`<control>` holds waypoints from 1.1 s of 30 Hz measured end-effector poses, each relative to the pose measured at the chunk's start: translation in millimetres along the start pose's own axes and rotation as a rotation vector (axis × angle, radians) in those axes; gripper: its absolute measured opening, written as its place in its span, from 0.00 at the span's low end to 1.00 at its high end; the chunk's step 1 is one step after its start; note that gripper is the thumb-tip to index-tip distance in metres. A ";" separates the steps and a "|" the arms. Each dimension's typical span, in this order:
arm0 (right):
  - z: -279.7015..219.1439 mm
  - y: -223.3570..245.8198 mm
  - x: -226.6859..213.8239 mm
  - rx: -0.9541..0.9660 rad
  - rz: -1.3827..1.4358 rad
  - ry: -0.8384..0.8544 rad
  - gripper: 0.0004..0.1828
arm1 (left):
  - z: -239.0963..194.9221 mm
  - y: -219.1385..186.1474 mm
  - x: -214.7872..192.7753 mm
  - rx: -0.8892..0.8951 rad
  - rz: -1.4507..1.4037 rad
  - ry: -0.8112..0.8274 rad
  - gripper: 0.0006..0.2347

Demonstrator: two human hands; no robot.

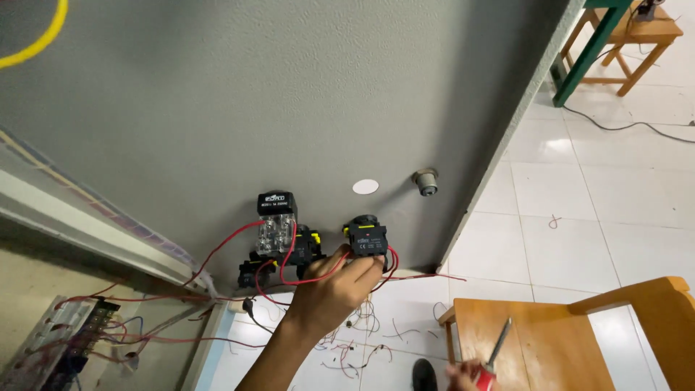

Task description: The person connects red wires to terminals on several black electrical relays mounted on a wall. They use a screwdriver to tighten the terminal screws and secure the wires in place.

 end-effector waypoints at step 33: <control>89.4 -264.8 95.4 -0.010 -1.873 -0.546 0.10 | -2.8 11.6 9.4 -0.016 -0.005 0.214 0.12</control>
Point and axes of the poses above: each hand's wrist, its own z-axis towards the middle knuckle, its own x-axis out of the palm, y = z × x, the point moved 7 cm from there along z, towards the middle knuckle, and after that the axes turned 10 degrees about z, right-handed, at the moved point
